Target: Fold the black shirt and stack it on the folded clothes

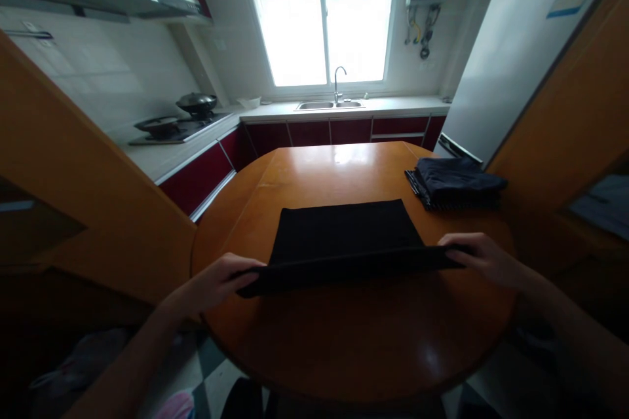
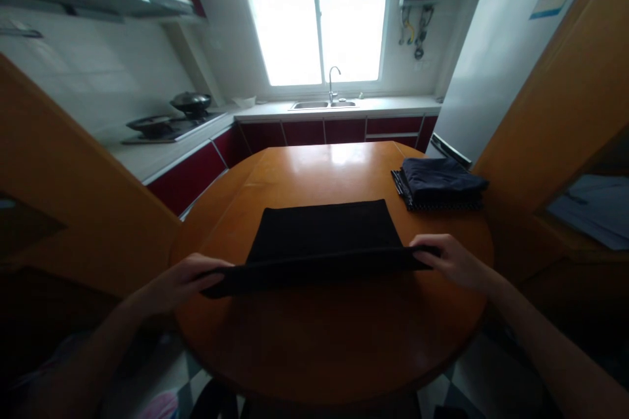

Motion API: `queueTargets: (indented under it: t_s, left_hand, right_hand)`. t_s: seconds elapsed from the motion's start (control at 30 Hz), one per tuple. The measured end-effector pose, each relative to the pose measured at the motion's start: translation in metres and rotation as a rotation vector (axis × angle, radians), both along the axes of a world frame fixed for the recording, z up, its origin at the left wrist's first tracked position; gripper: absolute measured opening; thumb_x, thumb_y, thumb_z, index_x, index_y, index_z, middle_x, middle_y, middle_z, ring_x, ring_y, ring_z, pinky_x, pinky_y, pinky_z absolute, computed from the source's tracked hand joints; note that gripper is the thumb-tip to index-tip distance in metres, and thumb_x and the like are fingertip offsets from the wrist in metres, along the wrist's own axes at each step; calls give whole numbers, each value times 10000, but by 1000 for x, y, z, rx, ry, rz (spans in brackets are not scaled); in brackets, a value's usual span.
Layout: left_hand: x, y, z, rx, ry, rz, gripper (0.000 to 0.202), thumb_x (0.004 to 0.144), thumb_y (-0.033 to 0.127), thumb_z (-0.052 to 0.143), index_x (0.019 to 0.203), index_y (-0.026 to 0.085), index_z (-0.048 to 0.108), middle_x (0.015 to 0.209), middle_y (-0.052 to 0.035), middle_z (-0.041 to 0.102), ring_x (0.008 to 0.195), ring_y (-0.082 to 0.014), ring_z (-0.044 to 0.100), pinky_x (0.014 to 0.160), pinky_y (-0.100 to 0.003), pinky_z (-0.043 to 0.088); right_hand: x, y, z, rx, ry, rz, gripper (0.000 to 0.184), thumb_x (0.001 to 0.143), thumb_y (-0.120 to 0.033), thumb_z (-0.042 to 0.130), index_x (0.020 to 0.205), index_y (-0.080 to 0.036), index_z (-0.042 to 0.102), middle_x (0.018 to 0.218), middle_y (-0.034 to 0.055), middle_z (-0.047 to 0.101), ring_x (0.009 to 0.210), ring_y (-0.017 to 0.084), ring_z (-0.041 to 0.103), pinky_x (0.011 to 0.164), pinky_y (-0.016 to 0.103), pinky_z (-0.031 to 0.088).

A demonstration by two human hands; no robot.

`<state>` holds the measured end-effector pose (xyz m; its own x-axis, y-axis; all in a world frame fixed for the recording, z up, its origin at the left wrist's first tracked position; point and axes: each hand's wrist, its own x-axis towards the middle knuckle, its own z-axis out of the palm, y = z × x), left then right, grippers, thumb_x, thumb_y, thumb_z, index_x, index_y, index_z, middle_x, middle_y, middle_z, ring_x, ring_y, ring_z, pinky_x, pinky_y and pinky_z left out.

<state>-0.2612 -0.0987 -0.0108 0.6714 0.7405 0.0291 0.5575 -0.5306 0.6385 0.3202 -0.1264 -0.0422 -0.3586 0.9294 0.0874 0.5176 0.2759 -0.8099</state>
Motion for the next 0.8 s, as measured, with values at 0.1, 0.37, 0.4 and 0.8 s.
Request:
queueTargets:
  t_s: [0.1,0.37,0.4,0.8]
  left_hand:
    - [5,40,13,-73,-48,2,303,966,385,606,1048,158,790,892,-47,770,769,-189,700,683,-225,555]
    - [19,172,-9,-240,-100,203,478,828,583,708,976,133,776,891,-80,746,794,-213,659,686,-281,529]
    - [19,184,-17,-262,-78,219,504,811,600,715,997,135,772,892,-79,742,784,-210,654,665,-275,520]
    - [-4,220,-82,-169,-44,172,520,864,648,624,1018,165,742,986,-62,738,909,-231,658,836,-317,517]
  right_hand:
    - [-4,35,15,-12,60,-72,479,840,-631,696,894,-160,765,839,74,728,765,241,665,672,322,531]
    - [-22,167,-11,-56,165,-228,511,694,-609,801,910,-148,762,856,83,747,791,243,674,715,329,528]
    - [-26,181,-18,-69,144,-241,487,688,-588,806,894,-149,763,848,85,750,791,242,675,713,326,531]
    - [-25,228,-70,-63,-26,-267,261,815,-381,705,913,-147,764,917,95,778,855,241,708,766,309,550]
